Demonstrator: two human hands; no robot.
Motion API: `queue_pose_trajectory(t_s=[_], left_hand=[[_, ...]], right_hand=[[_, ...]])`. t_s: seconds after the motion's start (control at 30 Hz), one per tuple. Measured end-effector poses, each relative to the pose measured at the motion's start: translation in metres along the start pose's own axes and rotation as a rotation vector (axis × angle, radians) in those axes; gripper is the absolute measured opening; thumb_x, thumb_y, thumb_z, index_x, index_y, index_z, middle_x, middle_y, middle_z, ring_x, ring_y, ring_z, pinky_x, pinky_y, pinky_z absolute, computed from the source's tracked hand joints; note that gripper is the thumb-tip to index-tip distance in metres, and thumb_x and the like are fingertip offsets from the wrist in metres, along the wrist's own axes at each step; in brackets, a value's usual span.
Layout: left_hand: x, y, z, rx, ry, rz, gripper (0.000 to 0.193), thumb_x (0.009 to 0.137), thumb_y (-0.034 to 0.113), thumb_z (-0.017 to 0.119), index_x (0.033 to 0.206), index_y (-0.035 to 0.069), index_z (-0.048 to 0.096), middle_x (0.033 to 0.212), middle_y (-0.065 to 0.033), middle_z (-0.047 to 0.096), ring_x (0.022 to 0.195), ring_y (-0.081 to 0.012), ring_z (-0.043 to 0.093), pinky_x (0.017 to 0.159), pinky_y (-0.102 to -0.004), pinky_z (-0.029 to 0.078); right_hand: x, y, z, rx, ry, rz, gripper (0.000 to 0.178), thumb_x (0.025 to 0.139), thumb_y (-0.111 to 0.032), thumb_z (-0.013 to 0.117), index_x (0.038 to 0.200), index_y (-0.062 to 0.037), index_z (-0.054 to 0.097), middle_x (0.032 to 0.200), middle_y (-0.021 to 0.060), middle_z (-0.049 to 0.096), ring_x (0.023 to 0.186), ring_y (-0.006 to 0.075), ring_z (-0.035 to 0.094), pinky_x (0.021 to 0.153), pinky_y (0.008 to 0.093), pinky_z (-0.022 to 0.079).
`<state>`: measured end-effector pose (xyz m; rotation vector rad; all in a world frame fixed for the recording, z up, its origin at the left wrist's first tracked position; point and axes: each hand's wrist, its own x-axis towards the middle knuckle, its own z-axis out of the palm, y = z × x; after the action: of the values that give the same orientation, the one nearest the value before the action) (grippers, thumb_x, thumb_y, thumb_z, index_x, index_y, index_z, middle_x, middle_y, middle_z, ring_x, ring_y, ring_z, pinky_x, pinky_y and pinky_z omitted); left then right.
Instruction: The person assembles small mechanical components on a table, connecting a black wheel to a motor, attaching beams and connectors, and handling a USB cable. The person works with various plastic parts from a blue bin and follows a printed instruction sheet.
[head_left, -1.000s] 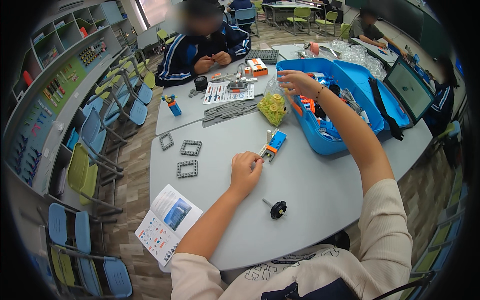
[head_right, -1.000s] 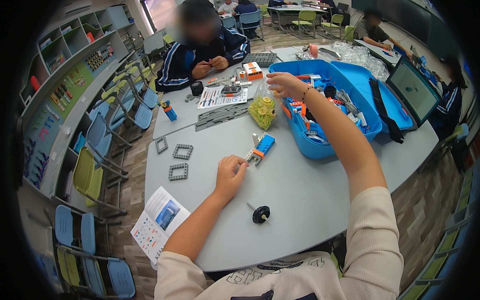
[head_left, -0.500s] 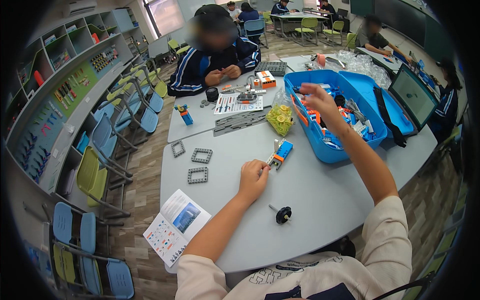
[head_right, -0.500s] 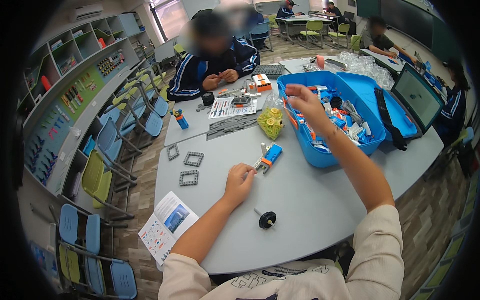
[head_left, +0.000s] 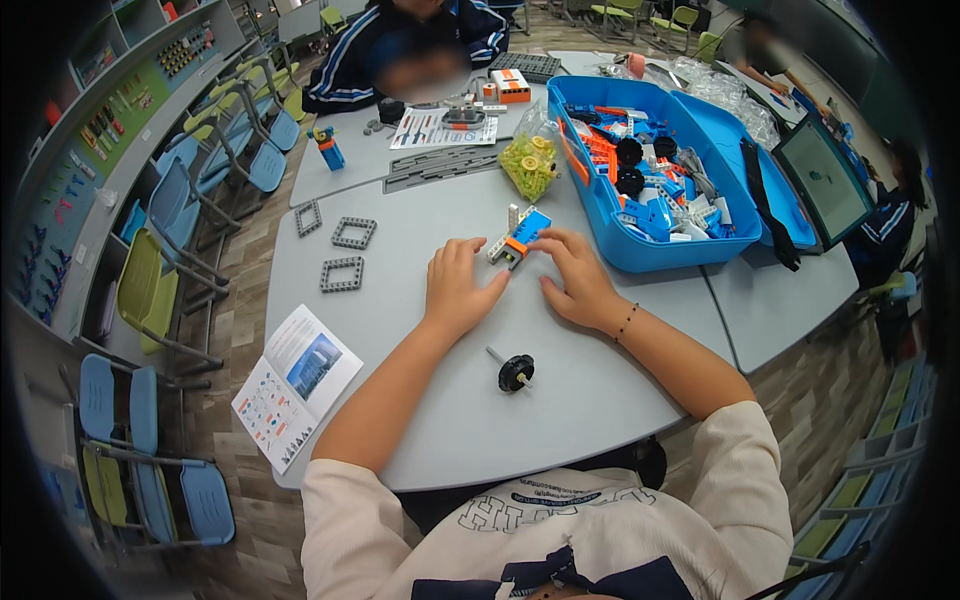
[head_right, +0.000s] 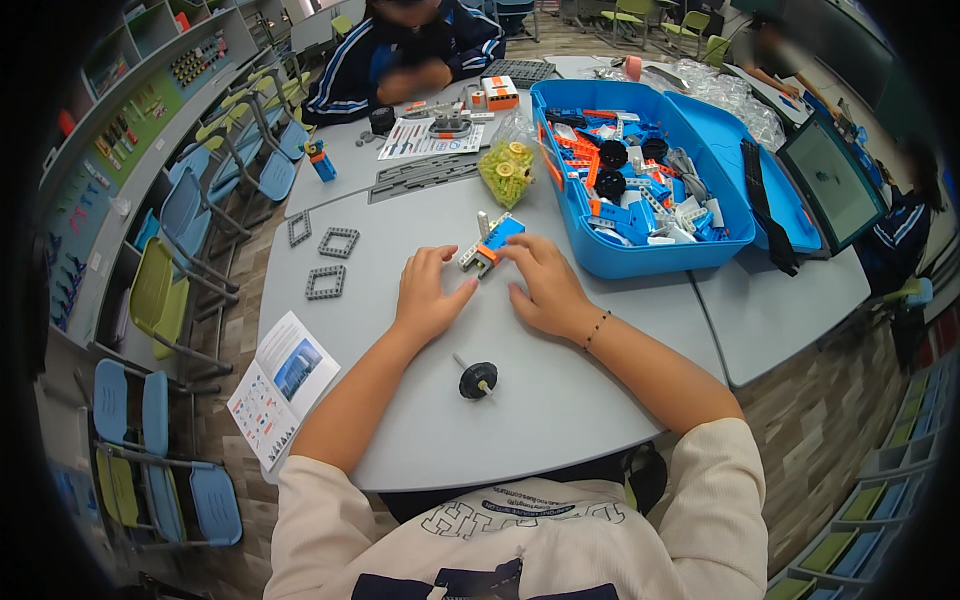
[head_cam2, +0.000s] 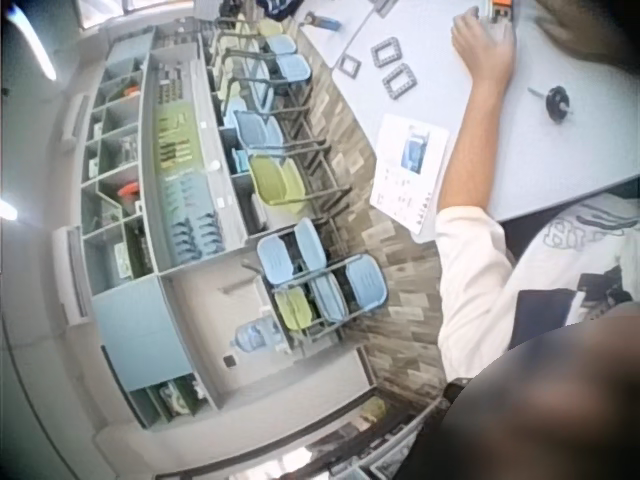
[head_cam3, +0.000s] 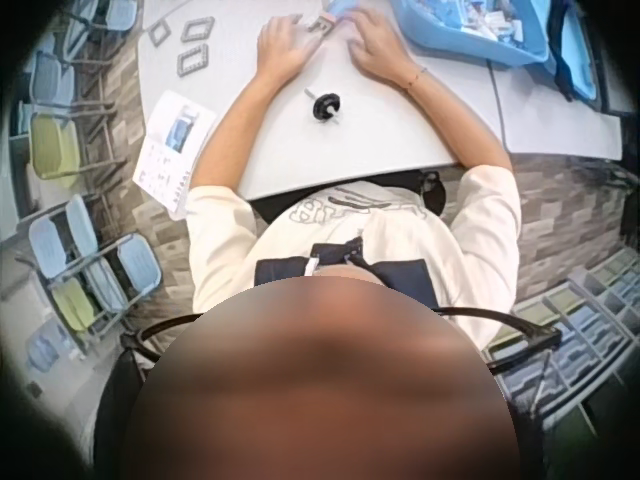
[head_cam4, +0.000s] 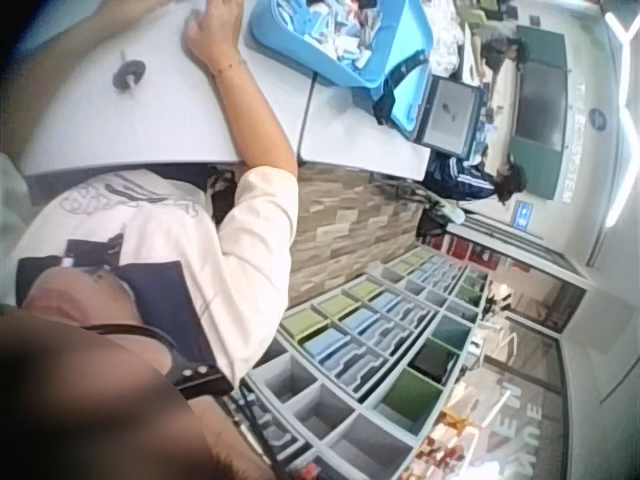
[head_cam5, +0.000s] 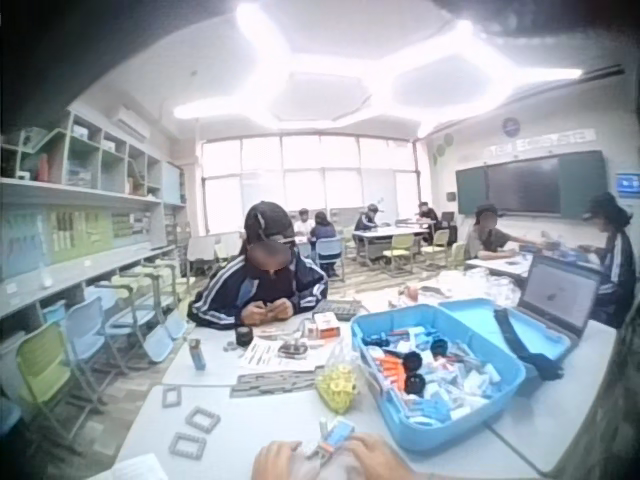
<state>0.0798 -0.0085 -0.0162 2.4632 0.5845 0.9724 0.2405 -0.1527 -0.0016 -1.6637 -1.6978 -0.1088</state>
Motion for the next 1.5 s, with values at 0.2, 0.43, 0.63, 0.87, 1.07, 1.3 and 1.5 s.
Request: queue_pose_trajectory(t_s=[0.2, 0.43, 0.63, 0.87, 1.07, 1.3, 1.5], left_hand=[[0.016, 0.012, 0.008, 0.206, -0.076, -0.025, 0.054, 0.069, 0.039, 0.075, 0.108, 0.005, 0.06, 0.103, -0.0084, 0.055, 0.099, -0.0258, 0.052, 0.087, -0.0397, 0.037], [0.013, 0.006, 0.002, 0.121, -0.075, 0.013, 0.043, 0.07, 0.032, 0.074, 0.103, 0.007, 0.063, 0.096, -0.0063, 0.055, 0.095, -0.025, 0.052, 0.089, -0.0396, 0.035], [0.01, 0.01, -0.008, -0.021, -0.065, 0.116, 0.043, 0.069, 0.024, 0.077, 0.106, 0.009, 0.062, 0.098, -0.0058, 0.056, 0.098, -0.0251, 0.053, 0.095, -0.043, 0.032], [0.008, 0.015, -0.012, -0.07, -0.177, 0.139, 0.048, 0.075, 0.02, 0.073, 0.118, 0.014, 0.055, 0.107, -0.0036, 0.059, 0.102, -0.0222, 0.055, 0.103, -0.0556, 0.025], [0.008, 0.006, -0.012, -0.204, -0.189, 0.06, 0.051, 0.076, 0.016, 0.07, 0.124, 0.011, 0.052, 0.102, -0.0066, 0.062, 0.098, -0.0213, 0.057, 0.1, -0.0477, 0.03], [0.01, 0.001, -0.009, -0.231, -0.203, -0.001, 0.056, 0.075, 0.011, 0.07, 0.127, 0.006, 0.048, 0.101, -0.0112, 0.057, 0.1, -0.0245, 0.053, 0.091, -0.0369, 0.042], [-0.002, 0.0, -0.017, -0.229, -0.024, 0.014, 0.049, 0.076, 0.009, 0.067, 0.121, 0.006, 0.05, 0.105, -0.0136, 0.054, 0.099, -0.0279, 0.054, 0.087, -0.0375, 0.044]], right_hand=[[0.018, 0.015, 0.01, 0.011, 0.033, 0.03, 0.05, 0.073, -0.007, 0.065, 0.121, -0.0082, 0.05, 0.129, 0.0195, 0.043, 0.12, 0.038, 0.04, 0.102, 0.044, 0.034], [0.02, 0.014, 0.011, 0.026, 0.046, 0.058, 0.066, 0.07, -0.01, 0.069, 0.131, -0.0093, 0.044, 0.132, 0.02, 0.041, 0.123, 0.0387, 0.038, 0.103, 0.045, 0.034], [0.019, 0.017, 0.007, 0.119, 0.066, 0.046, 0.08, 0.066, -0.012, 0.071, 0.137, -0.0087, 0.036, 0.129, 0.0198, 0.044, 0.119, 0.0378, 0.042, 0.101, 0.0437, 0.035], [0.015, 0.015, 0.004, 0.201, 0.011, 0.101, 0.071, 0.065, -0.008, 0.07, 0.13, -0.0079, 0.042, 0.112, 0.0162, 0.053, 0.106, 0.0341, 0.049, 0.092, 0.0409, 0.04], [0.017, 0.012, 0.004, 0.157, -0.001, 0.103, 0.05, 0.066, -0.008, 0.072, 0.112, -0.0066, 0.054, 0.1, 0.0133, 0.053, 0.099, 0.033, 0.051, 0.084, 0.0399, 0.043], [0.018, 0.011, 0.002, 0.117, -0.027, 0.107, 0.048, 0.068, -0.013, 0.074, 0.111, -0.0034, 0.055, 0.1, 0.0138, 0.054, 0.097, 0.032, 0.052, 0.083, 0.0381, 0.043], [0.018, 0.021, 0.008, 0.028, 0.011, 0.138, 0.057, 0.073, -0.016, 0.072, 0.123, -0.0028, 0.049, 0.11, 0.0171, 0.053, 0.107, 0.0335, 0.048, 0.093, 0.0396, 0.038]])
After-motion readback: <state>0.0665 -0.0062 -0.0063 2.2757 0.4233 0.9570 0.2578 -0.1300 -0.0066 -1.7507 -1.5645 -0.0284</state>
